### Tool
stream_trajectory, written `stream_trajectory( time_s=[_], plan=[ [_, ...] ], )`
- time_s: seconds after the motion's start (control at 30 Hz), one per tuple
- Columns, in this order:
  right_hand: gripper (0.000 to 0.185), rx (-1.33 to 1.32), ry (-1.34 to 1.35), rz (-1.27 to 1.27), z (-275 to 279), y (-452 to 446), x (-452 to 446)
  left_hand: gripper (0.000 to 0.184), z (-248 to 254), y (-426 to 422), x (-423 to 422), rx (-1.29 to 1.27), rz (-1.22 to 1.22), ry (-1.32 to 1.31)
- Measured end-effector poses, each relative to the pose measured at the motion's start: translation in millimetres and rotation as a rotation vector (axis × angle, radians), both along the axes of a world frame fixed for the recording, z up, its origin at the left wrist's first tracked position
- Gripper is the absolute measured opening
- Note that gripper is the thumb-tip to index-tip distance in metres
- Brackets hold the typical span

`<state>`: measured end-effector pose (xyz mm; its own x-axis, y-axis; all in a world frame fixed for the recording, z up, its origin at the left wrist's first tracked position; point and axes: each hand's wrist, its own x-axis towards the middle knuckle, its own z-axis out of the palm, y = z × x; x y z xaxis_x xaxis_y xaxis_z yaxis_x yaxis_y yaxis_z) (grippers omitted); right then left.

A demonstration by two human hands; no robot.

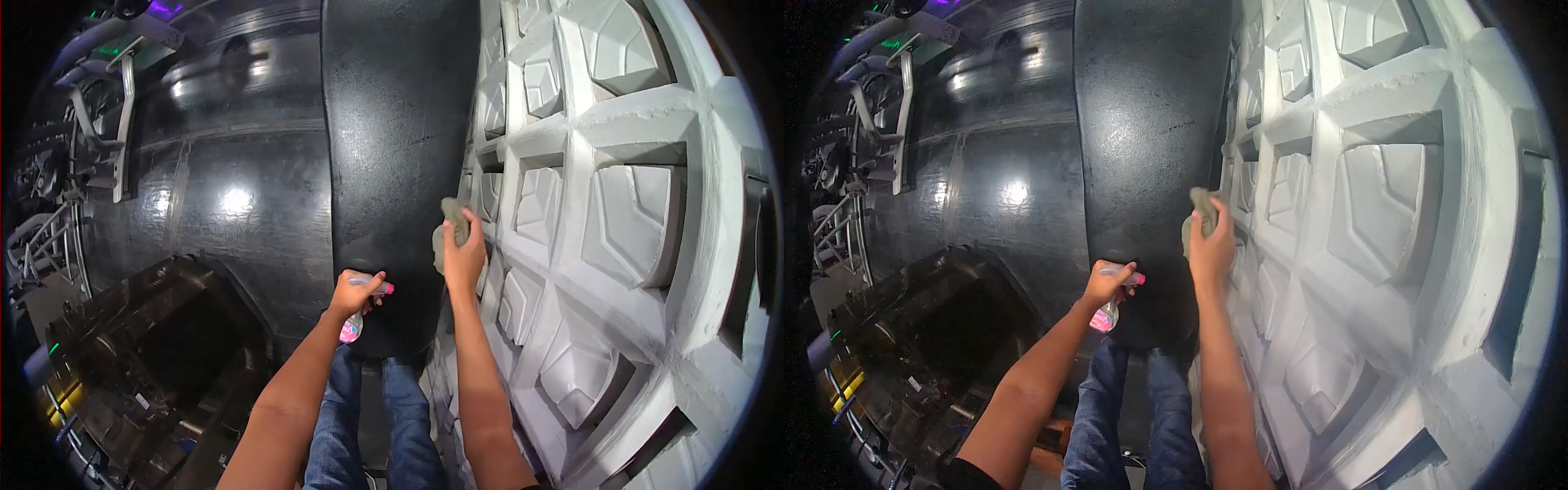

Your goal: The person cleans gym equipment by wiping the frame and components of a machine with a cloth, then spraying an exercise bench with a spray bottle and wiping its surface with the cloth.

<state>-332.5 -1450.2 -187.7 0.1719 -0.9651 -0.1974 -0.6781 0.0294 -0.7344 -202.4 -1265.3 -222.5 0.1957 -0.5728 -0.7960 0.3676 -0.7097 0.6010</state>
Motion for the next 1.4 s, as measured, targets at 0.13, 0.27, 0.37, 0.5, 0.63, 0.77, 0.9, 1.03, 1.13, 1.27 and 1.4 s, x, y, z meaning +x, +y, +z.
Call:
stream_trajectory(
  time_s=[0.13,0.27,0.37,0.5,0.63,0.77,0.9,1.03,1.13,1.27,1.4],
  plan=[
    [0.031,-0.076,0.039,0.153,5.2,59.3,-22.4,0.042,2.8,-0.2,2.5,0.015,-0.011,0.012],
    [0.034,0.055,0.113,0.248,6.5,106.2,-49.2,0.043,4.3,-1.2,0.5,0.008,-0.023,-0.018],
    [0.034,0.089,0.173,0.306,7.6,107.9,-62.4,0.044,11.3,-2.6,1.4,0.033,-0.028,-0.017],
    [0.03,-0.019,0.219,0.259,7.4,71.6,-48.4,0.042,17.9,3.0,-0.5,-0.04,-0.001,0.007],
    [0.03,-0.128,0.185,0.193,5.7,49.7,-16.0,0.035,34.9,17.7,-9.5,-0.071,-0.036,-0.097],
    [0.031,-0.136,0.133,-0.03,1.4,81.2,19.3,0.033,47.1,48.7,-11.0,-0.139,0.215,-0.165],
    [0.033,-0.072,0.149,0.369,6.7,126.2,14.2,0.03,56.0,86.3,-6.6,-0.257,0.515,-0.205],
    [0.038,-0.003,0.313,0.735,12.4,127.0,-8.2,0.028,75.3,115.0,-5.4,-0.245,0.579,-0.297],
    [0.035,-0.167,0.245,0.59,8.9,90.6,-7.0,0.02,95.3,131.2,-10.8,-0.177,0.451,-0.311],
    [0.036,-0.228,0.257,0.394,8.1,73.5,25.1,0.013,98.5,154.7,-23.6,-0.117,0.388,-0.359],
    [0.038,-0.228,0.239,0.41,7.2,113.1,62.8,0.011,96.8,174.5,-32.7,-0.06,0.441,-0.327]
  ],
)
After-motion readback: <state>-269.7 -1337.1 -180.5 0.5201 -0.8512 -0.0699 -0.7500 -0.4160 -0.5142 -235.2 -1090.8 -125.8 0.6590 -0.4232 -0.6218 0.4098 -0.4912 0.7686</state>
